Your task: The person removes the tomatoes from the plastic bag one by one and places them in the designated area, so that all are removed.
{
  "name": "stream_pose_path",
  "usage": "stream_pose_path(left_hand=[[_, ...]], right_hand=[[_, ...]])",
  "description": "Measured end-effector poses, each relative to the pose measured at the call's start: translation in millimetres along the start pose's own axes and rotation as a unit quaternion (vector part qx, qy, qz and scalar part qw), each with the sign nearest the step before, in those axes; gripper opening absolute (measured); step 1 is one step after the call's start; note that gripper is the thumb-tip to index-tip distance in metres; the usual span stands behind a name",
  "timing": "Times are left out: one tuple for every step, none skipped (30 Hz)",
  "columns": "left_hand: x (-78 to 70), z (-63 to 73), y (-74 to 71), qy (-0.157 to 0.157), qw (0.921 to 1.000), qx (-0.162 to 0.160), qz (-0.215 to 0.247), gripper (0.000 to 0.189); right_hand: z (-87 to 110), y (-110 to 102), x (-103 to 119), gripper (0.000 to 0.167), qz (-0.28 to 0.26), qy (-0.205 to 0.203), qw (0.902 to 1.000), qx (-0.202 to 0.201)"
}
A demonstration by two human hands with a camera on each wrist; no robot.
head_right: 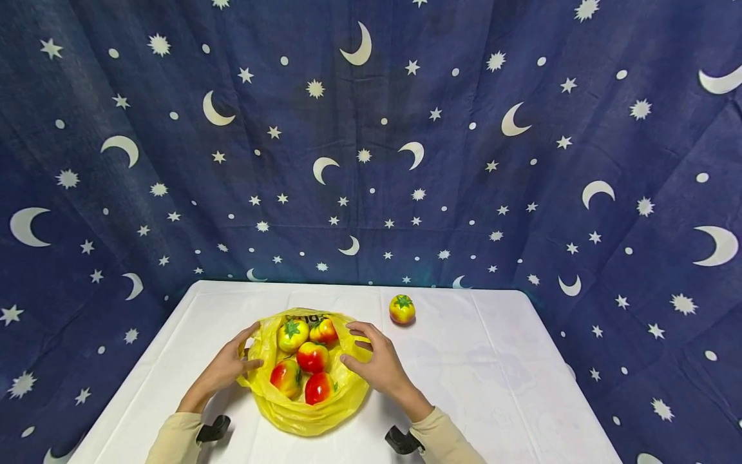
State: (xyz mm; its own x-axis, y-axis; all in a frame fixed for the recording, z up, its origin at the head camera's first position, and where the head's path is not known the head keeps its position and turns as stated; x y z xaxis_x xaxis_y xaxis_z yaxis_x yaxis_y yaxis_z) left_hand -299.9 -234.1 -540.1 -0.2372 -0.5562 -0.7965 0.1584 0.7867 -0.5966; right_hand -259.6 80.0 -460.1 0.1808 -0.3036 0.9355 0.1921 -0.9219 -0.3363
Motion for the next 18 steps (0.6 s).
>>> stream_pose_path(left_hand=[[-0.1,0.5,-0.3,-0.001,1.0,-0.001,0.0,0.09],[-0.3,0.8,-0.6,0.0,1.0,-0.001,0.0,0.09],[-0.4,1.1,-0.8,0.0,1.0,-0.001,0.0,0.09],[-0.3,1.3,-1.0,0.0,1.0,-0.001,-0.001,0.09],[0.0,1.4,-1.0,0.0,1.0,0.0,-0.001,0.09],[0.3,1.5,-1.1,-0.001,1.0,-0.001,-0.002,0.09],[1.0,1.6,-1.0,-0.003,1.0,0.0,-0.003,0.09],[1.5,1.3,-0.7,-0.003,1.0,0.001,-0.004,0.091],[2.0,1.2,-0.5,-0.004,1.0,0.002,-0.004,0.091],[2.3,1.0,-0.4,-0.004,1.0,0.003,-0.005,0.091],[2.5,0.8,-0.3,-0.005,1.0,0.003,-0.004,0.091],[2.8,0.5,-0.2,-0.005,1.0,0.002,-0.003,0.091],[2.5,0.5,-0.1,-0.004,1.0,0.003,-0.005,0.091],[2.4,0.3,0.1,-0.003,1.0,0.003,-0.005,0.091],[2.4,0.1,0.4,-0.002,1.0,0.003,-0.005,0.09],[2.5,-0.1,0.7,-0.002,1.0,0.003,-0.005,0.09],[2.6,-0.2,1.1,-0.001,1.0,0.003,-0.005,0.09],[2.7,-0.2,1.5,-0.001,1.0,0.003,-0.004,0.09]], right_hand=[[-0.4,2,-1,0.052,0.007,-0.002,1.0,0.004],[-0.5,5,0,0.052,0.01,-0.004,0.9999,0.009],[-0.6,7,-1,0.053,0.012,-0.005,0.9998,0.012],[-0.5,9,-1,0.053,0.01,-0.007,0.9998,0.016],[-0.2,11,-1,0.054,0.009,-0.007,0.9997,0.021],[0.1,12,-1,0.054,0.009,-0.006,0.9996,0.025],[0.6,14,-1,0.054,0.009,-0.005,0.9995,0.028],[1.0,16,-1,0.054,0.008,-0.003,0.9994,0.032],[1.3,18,-2,0.054,0.009,0.001,0.9993,0.036],[1.5,19,-3,0.054,0.01,0.006,0.9991,0.041],[1.8,21,-5,0.054,0.012,0.01,0.9988,0.047],[1.9,24,-6,0.054,0.017,0.013,0.9984,0.053],[2.1,26,-8,0.054,0.021,0.016,0.9978,0.06],[2.3,28,-9,0.054,0.025,0.02,0.9971,0.069],[2.7,31,-10,0.054,0.029,0.023,0.9964,0.076],[3.1,33,-12,0.054,0.032,0.025,0.9957,0.083],[3.4,35,-13,0.054,0.035,0.026,0.995,0.09],[3.8,37,-14,0.054,0.038,0.029,0.9943,0.095]])
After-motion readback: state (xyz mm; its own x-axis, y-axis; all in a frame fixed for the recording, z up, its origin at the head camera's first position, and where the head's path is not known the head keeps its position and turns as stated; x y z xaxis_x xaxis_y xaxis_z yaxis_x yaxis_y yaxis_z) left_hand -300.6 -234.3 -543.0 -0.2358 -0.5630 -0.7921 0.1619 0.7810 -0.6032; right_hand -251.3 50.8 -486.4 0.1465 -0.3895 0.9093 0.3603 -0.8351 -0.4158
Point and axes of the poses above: each hand's wrist, its own z-axis away from the middle knuckle, its own y-axis out of the palm, x = y × z, the point moved 8 cm from there along -z, towards the middle knuckle, and after that the axes turned 12 degrees about y, right-handed, at the moved point
